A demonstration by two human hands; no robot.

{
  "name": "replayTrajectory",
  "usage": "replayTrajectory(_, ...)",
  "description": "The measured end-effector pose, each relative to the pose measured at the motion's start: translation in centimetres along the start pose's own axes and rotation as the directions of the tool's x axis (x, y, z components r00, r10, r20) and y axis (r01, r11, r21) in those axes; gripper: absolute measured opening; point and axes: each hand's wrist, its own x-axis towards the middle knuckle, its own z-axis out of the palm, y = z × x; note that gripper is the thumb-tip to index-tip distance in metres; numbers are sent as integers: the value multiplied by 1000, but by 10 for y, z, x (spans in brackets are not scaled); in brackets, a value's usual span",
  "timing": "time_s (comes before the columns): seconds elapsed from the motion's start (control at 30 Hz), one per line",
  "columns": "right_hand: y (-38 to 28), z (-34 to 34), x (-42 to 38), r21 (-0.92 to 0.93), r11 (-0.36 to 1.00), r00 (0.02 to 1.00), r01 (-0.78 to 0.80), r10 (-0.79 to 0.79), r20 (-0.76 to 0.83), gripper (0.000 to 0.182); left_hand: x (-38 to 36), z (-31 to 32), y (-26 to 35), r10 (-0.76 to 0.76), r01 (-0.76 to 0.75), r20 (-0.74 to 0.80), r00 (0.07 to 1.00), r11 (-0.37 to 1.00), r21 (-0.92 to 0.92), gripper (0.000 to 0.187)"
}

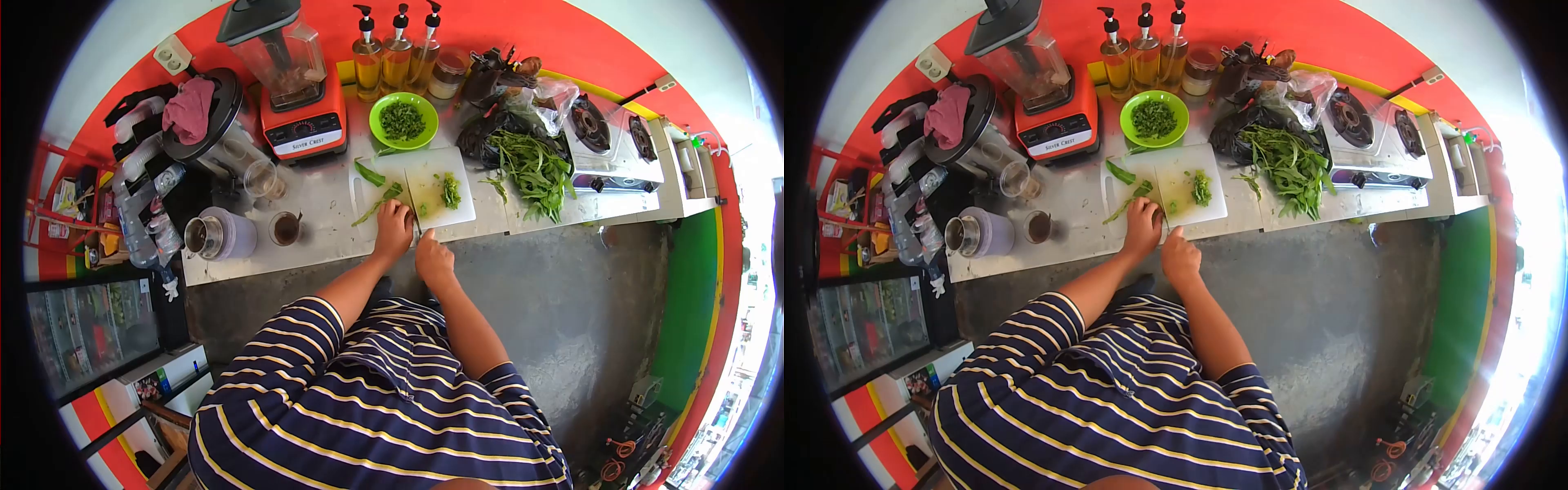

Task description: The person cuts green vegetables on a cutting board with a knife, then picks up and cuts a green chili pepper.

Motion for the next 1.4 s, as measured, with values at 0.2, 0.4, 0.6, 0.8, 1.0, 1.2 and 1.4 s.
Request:
replayTrajectory(0.2,-6,1,16,154,986,998,-63,61,16,25,5,-16,-2,-19,22,122,992,1000,-21,16)
replayTrajectory(0.4,10,-14,33,196,979,997,-60,68,-36,28,24,-60,-7,-91,94,49,995,993,-69,19)
replayTrajectory(0.6,30,-17,9,250,967,996,39,-58,69,39,30,-72,-30,-245,238,60,968,966,103,23)
replayTrajectory(0.8,41,-14,6,274,962,997,-6,-14,71,36,22,-75,-36,-275,256,157,949,958,132,24)
replayTrajectory(1.0,65,-13,15,343,933,993,-110,87,81,37,19,-78,-40,-329,327,228,916,944,50,14)
replayTrajectory(1.2,85,-27,31,366,927,996,-84,94,-10,38,17,-78,-29,-360,363,93,928,932,-7,10)
replayTrajectory(1.4,124,-40,45,413,909,998,54,-62,5,39,14,-74,-29,-574,557,56,817,758,-340,8)
